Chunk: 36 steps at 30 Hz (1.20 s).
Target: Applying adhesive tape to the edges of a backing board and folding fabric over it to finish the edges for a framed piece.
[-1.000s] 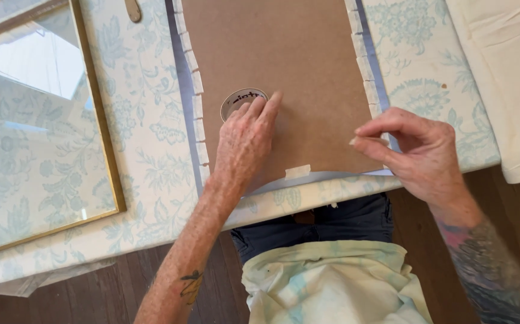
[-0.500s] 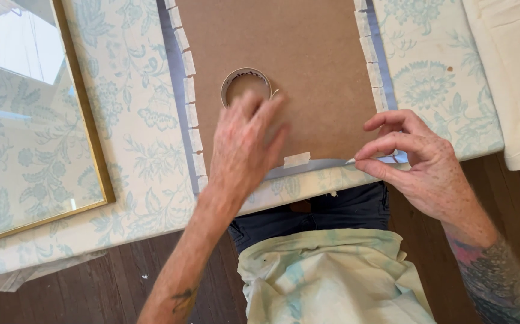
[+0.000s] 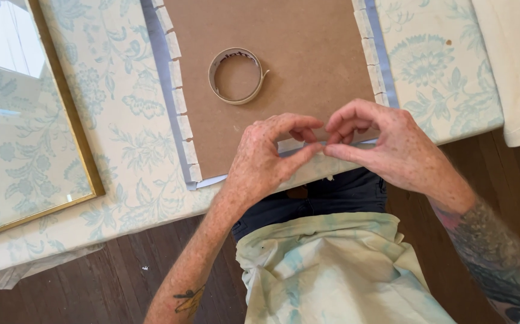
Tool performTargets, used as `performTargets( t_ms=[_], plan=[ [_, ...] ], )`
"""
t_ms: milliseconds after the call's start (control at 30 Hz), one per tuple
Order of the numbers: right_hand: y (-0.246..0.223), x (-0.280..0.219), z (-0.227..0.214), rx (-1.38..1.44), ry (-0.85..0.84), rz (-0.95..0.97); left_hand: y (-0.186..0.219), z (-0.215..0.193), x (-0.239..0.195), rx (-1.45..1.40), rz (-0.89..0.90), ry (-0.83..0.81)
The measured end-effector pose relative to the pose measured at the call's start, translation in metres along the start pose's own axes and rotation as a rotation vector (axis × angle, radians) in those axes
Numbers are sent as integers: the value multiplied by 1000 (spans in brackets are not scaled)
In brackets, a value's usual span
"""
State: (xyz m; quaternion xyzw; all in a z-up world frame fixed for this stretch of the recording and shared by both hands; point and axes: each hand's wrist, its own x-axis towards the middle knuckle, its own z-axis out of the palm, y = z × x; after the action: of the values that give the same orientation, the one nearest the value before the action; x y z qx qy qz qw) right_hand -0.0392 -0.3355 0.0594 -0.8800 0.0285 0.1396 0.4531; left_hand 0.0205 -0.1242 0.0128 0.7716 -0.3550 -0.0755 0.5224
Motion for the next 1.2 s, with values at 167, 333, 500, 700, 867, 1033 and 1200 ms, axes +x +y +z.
performTargets(
  t_ms=[167,333,500,700,867,1033,1200],
  plan=[
    [6,8,-3,48,59,-129,7,-3,10,-111,-223,-52],
    [0,4,-8,46,99,-95,12,-1,15,-168,-209,-12],
    [6,2,-6,-2,134,-262,10,-2,13,-207,-195,-22],
    [9,2,-6,-17,80,-92,4,-1,9,-113,-189,-63],
    [18,0,-19,-152,69,-40,-2,-10,4,201,23,9],
    [10,1,-14,-69,123,-98,-10,-10,-3,181,-44,-31],
    [7,8,-8,-134,38,-60,-4,-8,1,145,-65,-47]
  ],
)
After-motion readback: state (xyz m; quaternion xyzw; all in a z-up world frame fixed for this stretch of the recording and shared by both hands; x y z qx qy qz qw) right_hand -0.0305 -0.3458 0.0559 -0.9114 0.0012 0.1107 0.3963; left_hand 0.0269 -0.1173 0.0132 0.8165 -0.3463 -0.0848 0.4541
